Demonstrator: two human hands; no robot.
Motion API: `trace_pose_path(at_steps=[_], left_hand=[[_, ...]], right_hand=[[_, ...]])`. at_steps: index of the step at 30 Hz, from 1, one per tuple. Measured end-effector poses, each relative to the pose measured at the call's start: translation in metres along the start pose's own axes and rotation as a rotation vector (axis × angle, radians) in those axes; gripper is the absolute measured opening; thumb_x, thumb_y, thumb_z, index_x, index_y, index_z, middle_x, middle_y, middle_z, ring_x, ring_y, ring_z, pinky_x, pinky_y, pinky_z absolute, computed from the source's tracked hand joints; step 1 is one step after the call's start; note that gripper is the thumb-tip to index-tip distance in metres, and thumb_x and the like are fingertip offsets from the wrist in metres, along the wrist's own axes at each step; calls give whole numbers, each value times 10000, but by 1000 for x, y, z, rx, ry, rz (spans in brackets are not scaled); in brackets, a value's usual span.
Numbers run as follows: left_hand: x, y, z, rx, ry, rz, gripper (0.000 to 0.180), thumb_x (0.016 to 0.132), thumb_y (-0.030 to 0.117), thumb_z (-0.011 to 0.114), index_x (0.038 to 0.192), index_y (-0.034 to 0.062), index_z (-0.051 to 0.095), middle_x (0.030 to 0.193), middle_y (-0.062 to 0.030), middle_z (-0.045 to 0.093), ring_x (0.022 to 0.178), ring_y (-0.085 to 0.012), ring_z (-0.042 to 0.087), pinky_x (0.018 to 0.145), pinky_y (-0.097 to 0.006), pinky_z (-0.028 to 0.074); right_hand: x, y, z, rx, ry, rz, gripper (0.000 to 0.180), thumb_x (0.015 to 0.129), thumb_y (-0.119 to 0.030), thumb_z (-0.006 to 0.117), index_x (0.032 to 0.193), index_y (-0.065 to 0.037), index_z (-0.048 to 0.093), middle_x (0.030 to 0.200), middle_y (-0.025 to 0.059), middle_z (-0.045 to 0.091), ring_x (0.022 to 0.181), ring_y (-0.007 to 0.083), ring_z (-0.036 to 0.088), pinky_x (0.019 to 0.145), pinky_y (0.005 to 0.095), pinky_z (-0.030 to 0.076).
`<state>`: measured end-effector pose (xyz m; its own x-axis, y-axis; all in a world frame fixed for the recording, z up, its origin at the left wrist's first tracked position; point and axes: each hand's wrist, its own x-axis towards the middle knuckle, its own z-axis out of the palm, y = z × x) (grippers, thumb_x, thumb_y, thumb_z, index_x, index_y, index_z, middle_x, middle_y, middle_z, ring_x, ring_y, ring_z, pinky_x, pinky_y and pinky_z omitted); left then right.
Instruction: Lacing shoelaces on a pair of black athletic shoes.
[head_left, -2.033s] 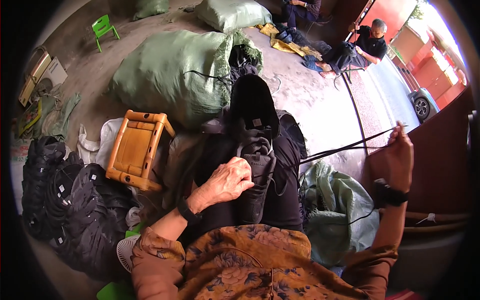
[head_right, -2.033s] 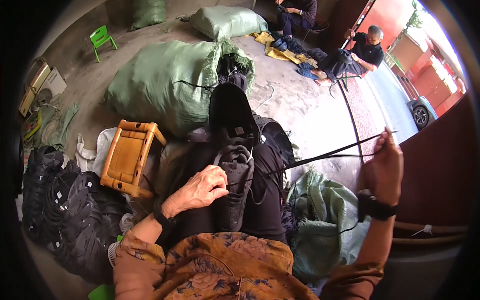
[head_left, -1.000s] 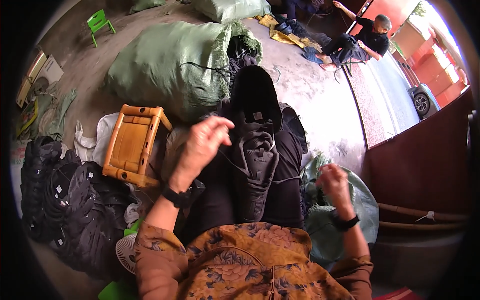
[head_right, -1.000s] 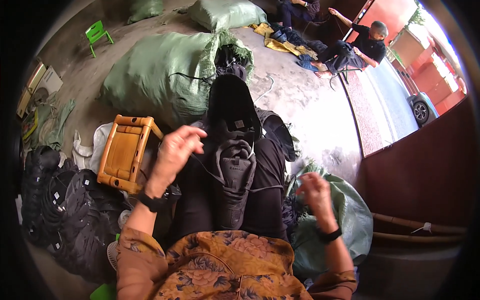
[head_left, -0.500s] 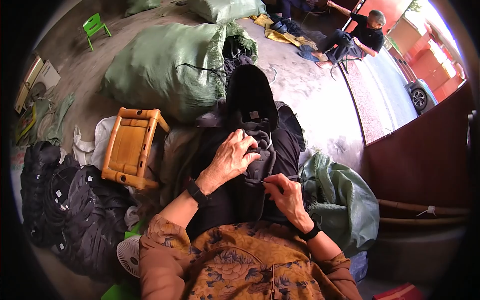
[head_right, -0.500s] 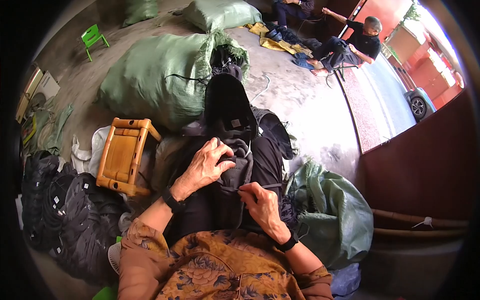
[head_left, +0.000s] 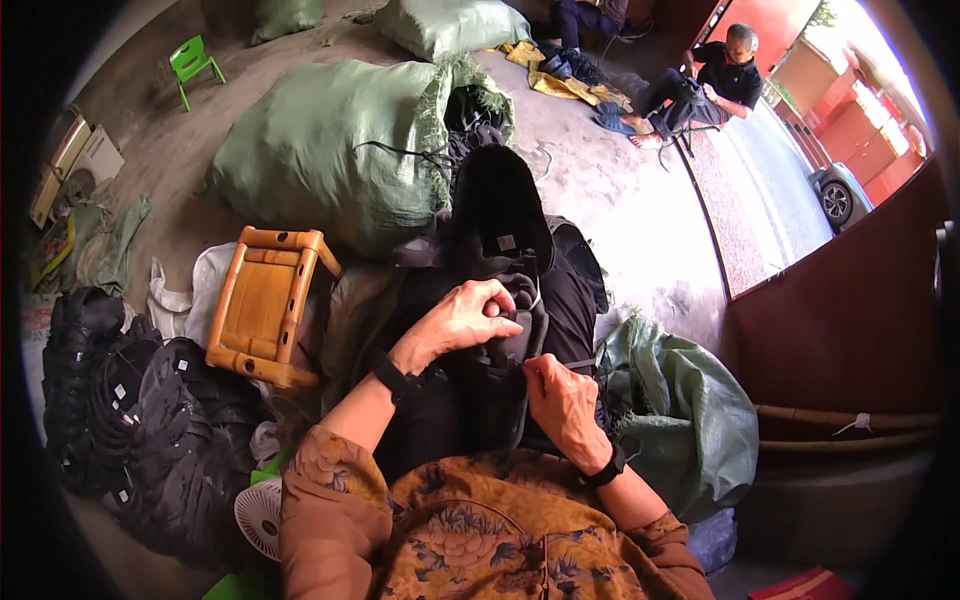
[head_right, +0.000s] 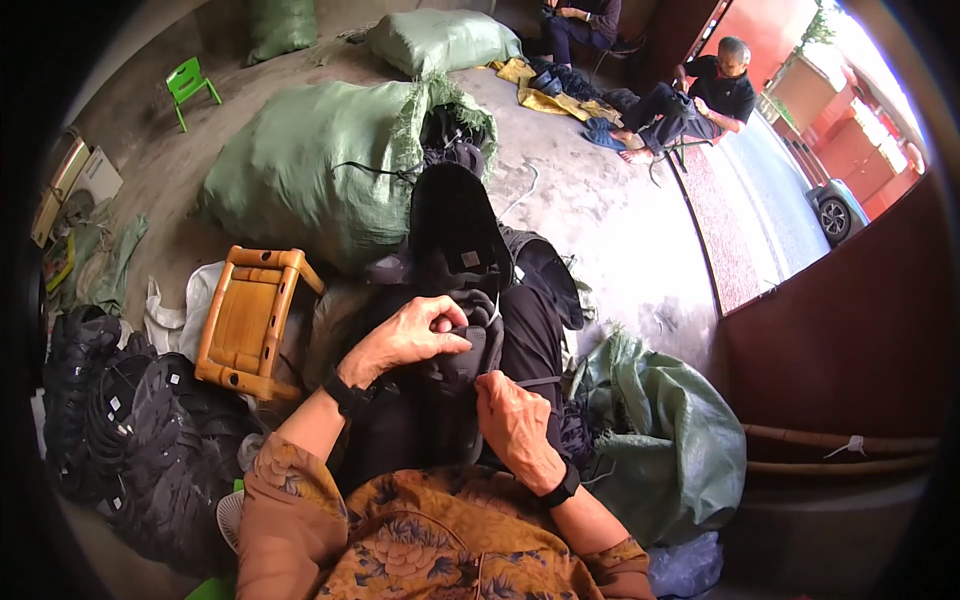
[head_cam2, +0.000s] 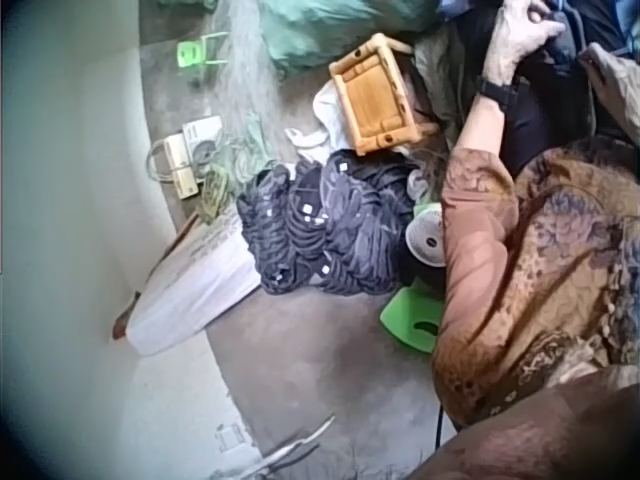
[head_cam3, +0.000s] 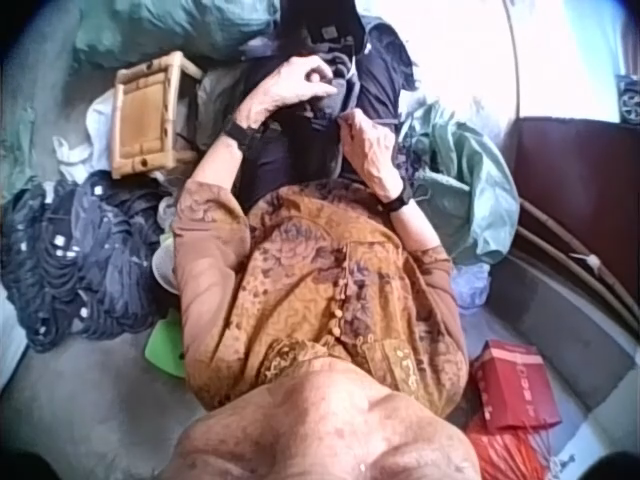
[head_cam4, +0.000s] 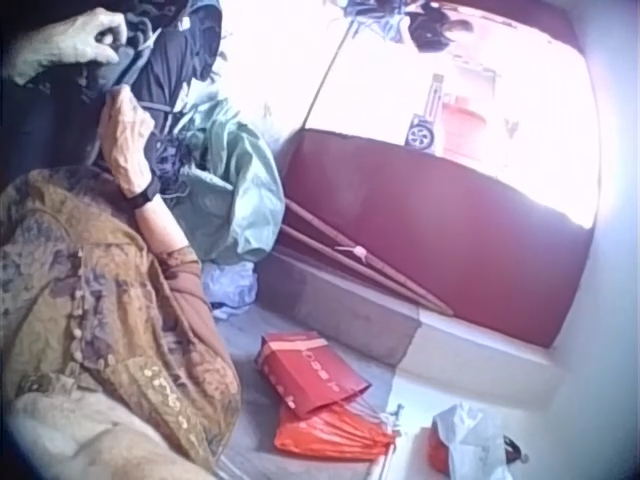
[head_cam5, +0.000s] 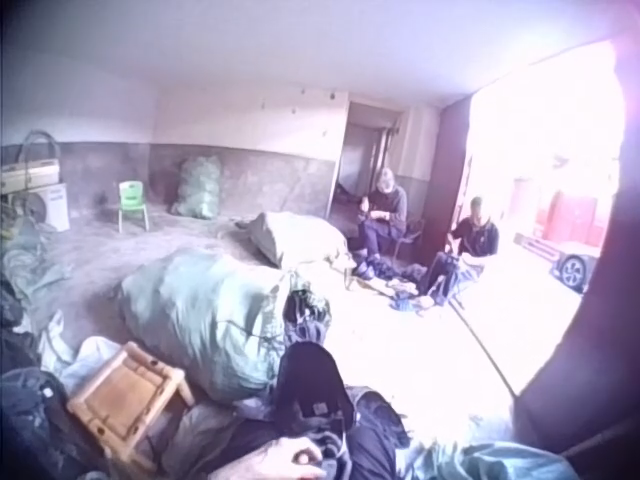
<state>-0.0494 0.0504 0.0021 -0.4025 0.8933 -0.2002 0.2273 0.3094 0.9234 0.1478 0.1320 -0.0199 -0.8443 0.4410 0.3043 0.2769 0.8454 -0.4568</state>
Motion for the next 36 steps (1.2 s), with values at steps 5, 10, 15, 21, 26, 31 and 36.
trace_pose_path(at_steps=[5,10,15,21,26,31,36], left_hand=[[4,-11,3,-51,40,42,332,712,208,807,952,43,648,777,1,580,758,-115,557,707,-274,466],[6,-14,10,228,66,197,353,795,317,716,1001,38,649,952,-153,677,936,-292,653,815,-379,501],[14,-11,4,352,-89,97,449,837,388,635,1115,37,668,1012,-210,681,974,-344,656,852,-398,499],[13,-4,3,241,-129,17,408,831,340,640,1074,15,680,960,-205,689,910,-282,672,820,-358,498],[11,-18,9,169,-75,105,390,831,273,656,1117,7,643,979,-183,687,931,-235,661,820,-335,494],[-21,-17,15,195,366,552,375,796,70,685,1159,33,595,981,-102,627,940,-264,601,793,-365,503],[-62,-2,44,308,261,532,238,847,146,680,1071,75,639,876,-81,634,789,-245,628,737,-383,495]], right_hand=[[6,5,1,74,-9,40,70,868,-132,636,875,-68,608,724,106,673,601,271,660,507,370,490],[19,15,5,773,-323,348,97,870,-100,649,915,-14,651,637,53,637,540,102,608,501,249,483],[17,9,5,683,-278,379,151,853,-134,702,841,-2,629,627,59,649,521,114,618,491,250,482],[23,-2,12,136,-81,-23,348,828,-349,724,757,-52,558,583,100,611,497,295,613,449,393,456],[32,-9,5,-90,-105,-184,301,899,-293,624,727,-70,516,572,123,589,508,332,608,431,428,445],[65,9,-30,295,-43,-84,250,920,-232,600,753,-53,548,576,136,610,473,272,615,433,364,483],[92,-82,-131,2102,-148,-13,396,1037,-317,355,912,28,503,827,268,654,659,339,671,609,405,570]])
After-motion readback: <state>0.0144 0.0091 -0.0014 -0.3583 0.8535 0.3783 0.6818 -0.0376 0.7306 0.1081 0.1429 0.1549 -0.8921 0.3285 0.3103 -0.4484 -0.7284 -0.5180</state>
